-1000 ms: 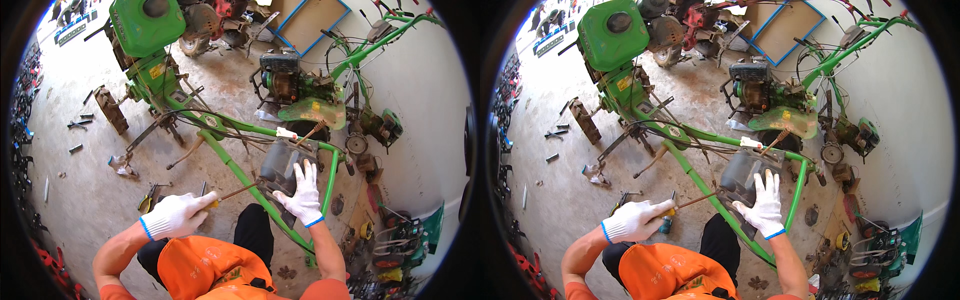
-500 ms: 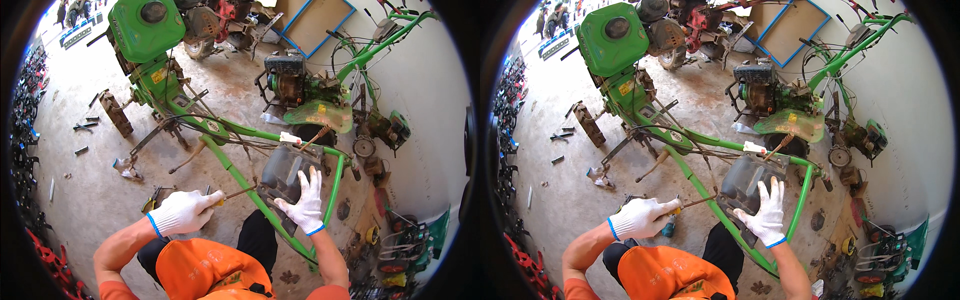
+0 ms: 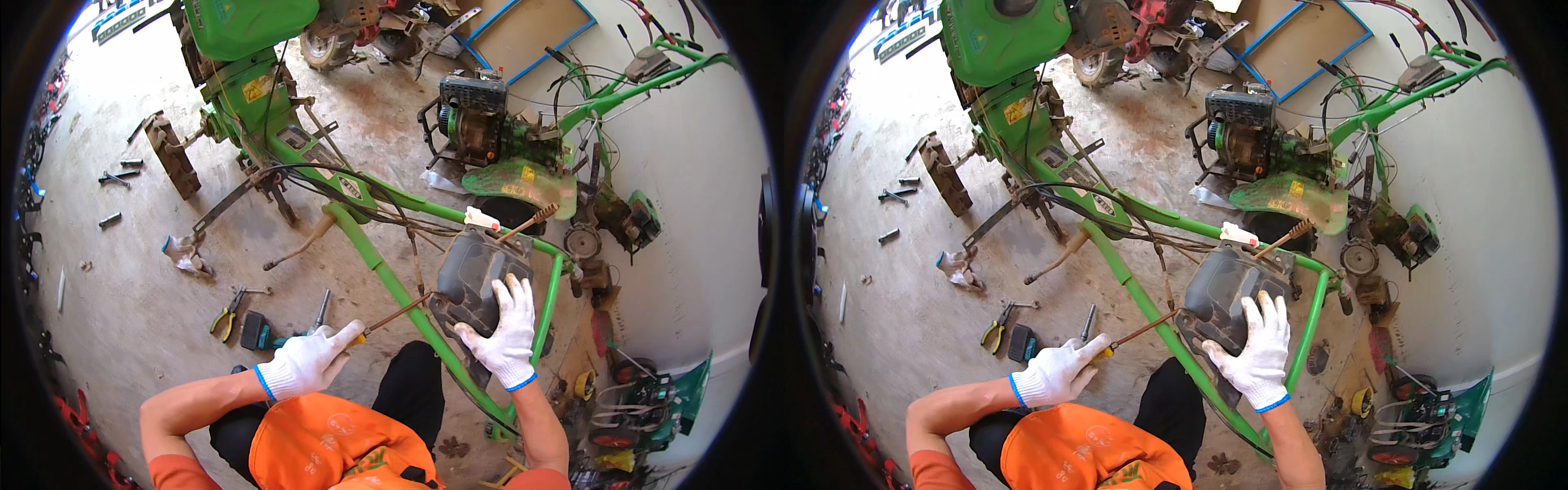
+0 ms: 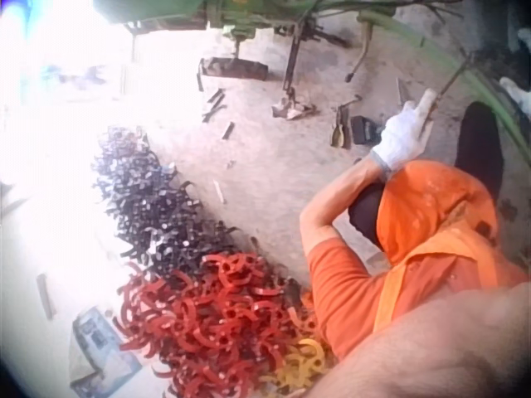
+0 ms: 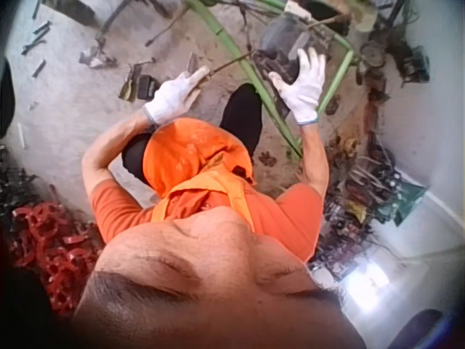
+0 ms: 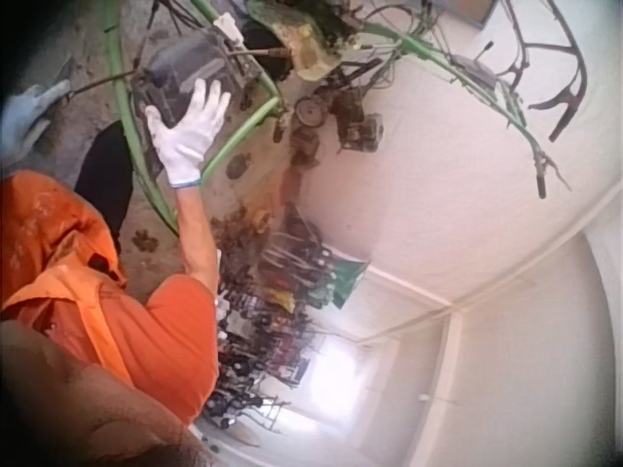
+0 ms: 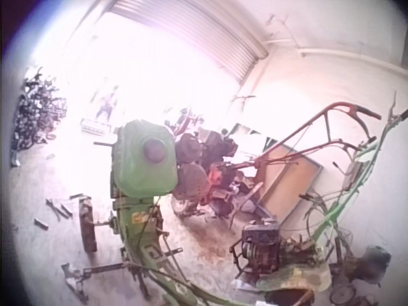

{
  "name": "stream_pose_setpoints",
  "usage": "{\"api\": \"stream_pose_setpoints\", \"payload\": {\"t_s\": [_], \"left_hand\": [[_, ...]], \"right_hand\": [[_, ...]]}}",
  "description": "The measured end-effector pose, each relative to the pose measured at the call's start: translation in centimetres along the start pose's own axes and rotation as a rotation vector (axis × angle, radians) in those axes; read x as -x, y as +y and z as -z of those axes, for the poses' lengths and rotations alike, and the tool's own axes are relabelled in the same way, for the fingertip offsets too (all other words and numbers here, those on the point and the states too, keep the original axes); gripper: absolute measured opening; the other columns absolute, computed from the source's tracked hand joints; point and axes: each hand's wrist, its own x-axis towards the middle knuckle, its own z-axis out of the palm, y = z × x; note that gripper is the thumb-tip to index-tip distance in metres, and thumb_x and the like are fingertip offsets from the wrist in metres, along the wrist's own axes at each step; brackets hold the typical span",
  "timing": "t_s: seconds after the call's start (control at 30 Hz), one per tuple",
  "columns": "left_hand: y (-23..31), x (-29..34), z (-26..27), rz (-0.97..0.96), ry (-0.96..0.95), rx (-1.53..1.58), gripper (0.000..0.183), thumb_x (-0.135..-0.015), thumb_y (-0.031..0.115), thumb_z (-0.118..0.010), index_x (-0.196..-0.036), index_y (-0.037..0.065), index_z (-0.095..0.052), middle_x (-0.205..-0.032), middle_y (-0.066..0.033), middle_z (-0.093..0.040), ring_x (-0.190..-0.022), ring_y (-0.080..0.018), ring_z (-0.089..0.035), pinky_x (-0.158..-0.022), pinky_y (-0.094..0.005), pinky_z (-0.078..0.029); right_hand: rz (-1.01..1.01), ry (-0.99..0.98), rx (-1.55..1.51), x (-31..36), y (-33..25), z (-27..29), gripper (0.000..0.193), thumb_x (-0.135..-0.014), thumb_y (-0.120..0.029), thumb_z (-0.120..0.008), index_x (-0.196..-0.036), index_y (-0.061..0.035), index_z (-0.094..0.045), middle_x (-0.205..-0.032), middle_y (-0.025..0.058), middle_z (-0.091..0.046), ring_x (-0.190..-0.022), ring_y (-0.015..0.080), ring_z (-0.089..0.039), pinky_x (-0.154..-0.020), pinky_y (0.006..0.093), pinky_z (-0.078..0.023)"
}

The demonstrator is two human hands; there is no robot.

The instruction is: The person uses a cordless impact driver to remove bolts from a black metal cover attached to a green two-wheeled tractor frame. After removing the bolts, the person detaches the cover and sets it aside, then picks up a screwdriver and continues working on the exposed area.

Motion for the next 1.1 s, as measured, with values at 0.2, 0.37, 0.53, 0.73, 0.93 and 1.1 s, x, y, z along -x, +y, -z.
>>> {"api": "stream_pose_setpoints", "payload": {"t_s": [0.2,0.37,0.53,0.73,0.93,1.1], "left_hand": [[0.3,1.1,-0.4,-0.041,0.134,0.354,0.056,-0.104,0.024,-0.061,-0.156,0.013,-0.046,-0.109,-0.0247,-0.07,-0.095,-0.0461,-0.071,-0.082,-0.0512,-0.058],[0.0,1.0,-0.5,0.036,0.063,0.521,0.052,-0.104,0.022,-0.058,-0.154,0.008,-0.05,-0.111,-0.0267,-0.071,-0.1,-0.0462,-0.07,-0.086,-0.0491,-0.057],[1.1,1.3,-0.3,0.379,-0.171,1.151,0.057,-0.11,0.032,-0.054,-0.162,0.008,-0.046,-0.106,-0.0041,-0.07,-0.09,-0.0104,-0.065,-0.079,-0.0293,-0.054],[3.2,1.8,-0.1,0.341,-0.061,1.013,0.056,-0.111,0.033,-0.053,-0.161,0.008,-0.047,-0.108,-0.0054,-0.072,-0.087,-0.0116,-0.066,-0.083,-0.0278,-0.055],[4.8,2.0,-0.3,0.531,-0.192,1.349,0.056,-0.109,0.034,-0.053,-0.16,0.012,-0.045,-0.103,-0.0109,-0.07,-0.078,-0.015,-0.064,-0.077,-0.0311,-0.054],[3.7,1.8,0.8,0.308,-0.07,0.976,0.058,-0.11,0.033,-0.052,-0.16,0.006,-0.043,-0.115,-0.0173,-0.075,-0.097,-0.0271,-0.076,-0.089,-0.0371,-0.059]], "right_hand": [[0.385,-0.029,0.112,-0.6,-1.8,-0.5,0.048,-0.078,-0.021,-0.085,-0.124,-0.0168,-0.073,-0.139,0.0148,-0.062,-0.14,0.0417,-0.05,-0.122,0.0685,-0.024],[0.552,-0.066,0.017,-1.2,-2.7,-1.2,0.043,-0.076,-0.017,-0.085,-0.118,-0.0148,-0.077,-0.135,0.0129,-0.065,-0.132,0.0385,-0.055,-0.119,0.0617,-0.034],[0.585,-0.059,0.001,-1.5,-3.4,-1.6,0.043,-0.074,-0.014,-0.084,-0.117,-0.0106,-0.075,-0.123,0.0085,-0.066,-0.118,0.0333,-0.059,-0.105,0.0534,-0.044],[0.574,-0.056,-0.019,-1.7,-3.7,-1.8,0.04,-0.072,-0.011,-0.082,-0.112,-0.0108,-0.075,-0.118,0.005,-0.068,-0.112,0.0309,-0.06,-0.1,0.0495,-0.045],[0.573,-0.105,0.036,-1.7,-3.8,-1.8,0.04,-0.074,-0.014,-0.081,-0.113,-0.0107,-0.076,-0.12,0.0043,-0.071,-0.113,0.0297,-0.059,-0.101,0.0487,-0.045],[0.548,-0.131,0.046,-1.6,-3.8,-1.8,0.039,-0.075,-0.014,-0.08,-0.113,-0.01,-0.076,-0.123,0.005,-0.073,-0.115,0.0303,-0.059,-0.103,0.0493,-0.044]]}}
